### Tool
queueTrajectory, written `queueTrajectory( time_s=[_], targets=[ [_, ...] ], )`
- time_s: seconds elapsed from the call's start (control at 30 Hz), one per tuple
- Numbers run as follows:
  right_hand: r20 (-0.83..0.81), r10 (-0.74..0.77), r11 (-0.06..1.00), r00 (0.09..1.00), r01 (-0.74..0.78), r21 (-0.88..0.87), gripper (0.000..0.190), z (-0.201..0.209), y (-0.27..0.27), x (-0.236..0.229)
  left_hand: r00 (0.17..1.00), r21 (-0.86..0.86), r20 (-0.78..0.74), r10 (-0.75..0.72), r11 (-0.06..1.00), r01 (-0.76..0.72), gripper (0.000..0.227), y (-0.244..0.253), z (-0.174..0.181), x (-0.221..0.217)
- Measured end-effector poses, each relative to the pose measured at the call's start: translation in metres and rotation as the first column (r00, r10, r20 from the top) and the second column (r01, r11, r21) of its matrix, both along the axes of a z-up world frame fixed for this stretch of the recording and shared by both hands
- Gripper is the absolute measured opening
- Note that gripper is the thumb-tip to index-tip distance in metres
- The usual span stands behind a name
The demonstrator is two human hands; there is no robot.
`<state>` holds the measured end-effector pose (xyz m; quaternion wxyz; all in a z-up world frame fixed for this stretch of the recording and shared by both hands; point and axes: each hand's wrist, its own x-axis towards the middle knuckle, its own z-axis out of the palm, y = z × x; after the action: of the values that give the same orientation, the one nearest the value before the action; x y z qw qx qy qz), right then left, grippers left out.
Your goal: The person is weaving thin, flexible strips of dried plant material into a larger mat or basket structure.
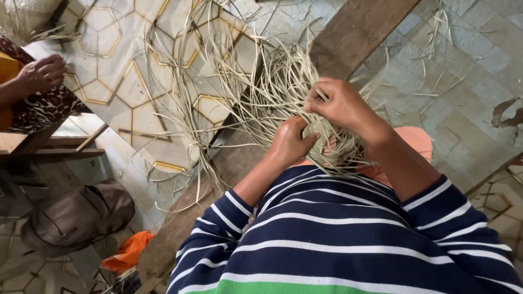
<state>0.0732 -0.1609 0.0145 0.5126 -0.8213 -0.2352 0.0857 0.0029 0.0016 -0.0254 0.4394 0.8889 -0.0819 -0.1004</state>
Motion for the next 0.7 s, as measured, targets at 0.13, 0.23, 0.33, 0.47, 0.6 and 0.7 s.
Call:
queueTrajectory(
  time_s=[0.13,0.23,0.33,0.47,0.6,0.7],
  targets=[
    [-0.006,-0.007,0.999,1.0,0.007,0.032,0.02,0.006,0.004,0.004,0.999,-0.014,-0.041,-0.025,1.0,0.025,0.026,0.005,-0.001,-0.005],
    [-0.074,-0.023,0.997,0.997,0.028,0.067,0.02,0.024,0.003,0.001,0.999,-0.082,-0.024,-0.035,0.996,0.032,0.029,0.0,0.008,-0.003],
    [-0.189,-0.042,0.995,0.981,0.059,0.081,0.014,0.049,0.001,-0.007,0.997,-0.161,-0.049,0.06,0.985,-0.067,0.02,-0.006,0.013,0.001],
    [-0.246,-0.066,0.992,0.967,0.091,0.09,0.014,0.064,-0.003,-0.011,0.983,-0.122,-0.1,0.154,0.979,-0.166,0.022,-0.01,0.005,0.001],
    [-0.301,-0.046,0.998,0.953,0.028,-0.064,0.017,0.062,-0.005,-0.012,0.979,-0.122,-0.123,0.163,0.977,-0.178,0.018,-0.01,0.004,0.0],
    [-0.225,-0.025,0.98,0.974,-0.02,-0.199,0.029,0.052,-0.005,-0.012,0.977,-0.124,-0.132,0.165,0.976,-0.181,0.019,-0.012,0.007,0.001]
  ],
)
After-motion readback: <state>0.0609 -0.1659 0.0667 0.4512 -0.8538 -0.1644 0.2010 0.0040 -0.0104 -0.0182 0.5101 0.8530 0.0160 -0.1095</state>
